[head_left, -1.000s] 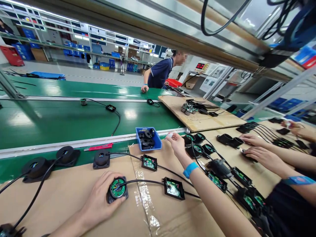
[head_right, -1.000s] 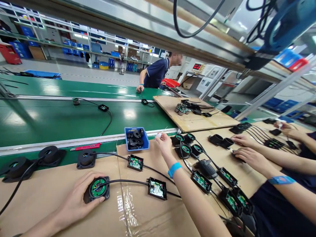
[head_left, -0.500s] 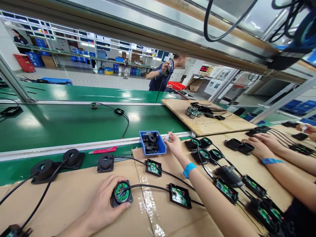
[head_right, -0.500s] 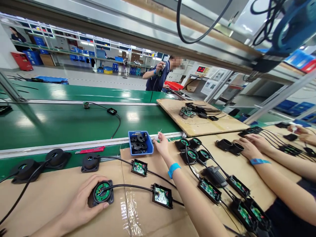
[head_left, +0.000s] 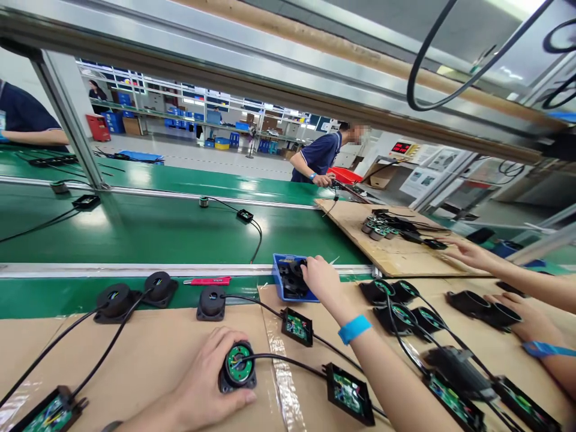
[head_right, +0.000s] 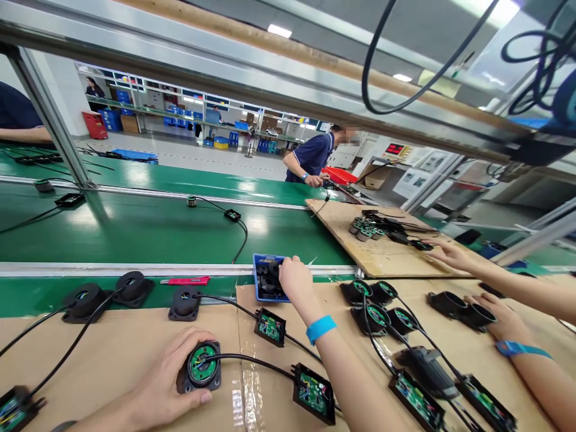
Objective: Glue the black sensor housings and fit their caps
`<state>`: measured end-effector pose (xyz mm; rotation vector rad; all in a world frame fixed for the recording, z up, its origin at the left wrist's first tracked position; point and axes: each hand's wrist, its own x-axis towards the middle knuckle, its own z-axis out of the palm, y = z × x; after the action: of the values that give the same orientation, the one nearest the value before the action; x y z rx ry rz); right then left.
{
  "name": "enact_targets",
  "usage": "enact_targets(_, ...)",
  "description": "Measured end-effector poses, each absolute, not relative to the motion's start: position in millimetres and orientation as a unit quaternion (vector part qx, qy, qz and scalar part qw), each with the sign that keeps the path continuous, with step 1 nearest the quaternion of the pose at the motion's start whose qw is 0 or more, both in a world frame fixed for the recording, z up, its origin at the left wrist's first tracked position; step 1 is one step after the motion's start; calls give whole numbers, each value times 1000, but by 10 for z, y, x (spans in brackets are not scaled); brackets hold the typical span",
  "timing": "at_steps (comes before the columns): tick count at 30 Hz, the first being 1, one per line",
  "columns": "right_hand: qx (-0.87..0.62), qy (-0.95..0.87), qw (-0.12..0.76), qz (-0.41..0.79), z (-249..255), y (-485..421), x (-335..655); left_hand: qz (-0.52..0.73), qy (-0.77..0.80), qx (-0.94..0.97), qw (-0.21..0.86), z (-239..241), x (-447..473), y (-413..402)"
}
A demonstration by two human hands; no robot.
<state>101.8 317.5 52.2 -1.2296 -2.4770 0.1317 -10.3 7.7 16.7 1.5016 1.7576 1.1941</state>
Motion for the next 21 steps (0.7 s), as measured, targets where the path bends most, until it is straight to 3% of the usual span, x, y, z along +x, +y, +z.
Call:
enact_targets(4, -454, -871, 185, 13, 550, 3262, 1038, 477, 617, 573, 251, 119, -143, 62)
enact_targets(8, -381, -880, 283, 15, 701, 3026, 1206, 518, 626, 534, 233, 204, -207, 61)
enact_targets(11, -223, -910, 345, 63, 828, 2518, 1332, 534, 655, 484, 227, 397, -272, 81)
enact_targets(15, -5, -922, 354, 155, 872, 1725, 1422, 489, 624, 548, 268, 659, -314, 74)
enact_targets(21, -1, -879, 396, 264, 755, 1321, 1453, 478, 618, 527, 334, 773, -259, 58)
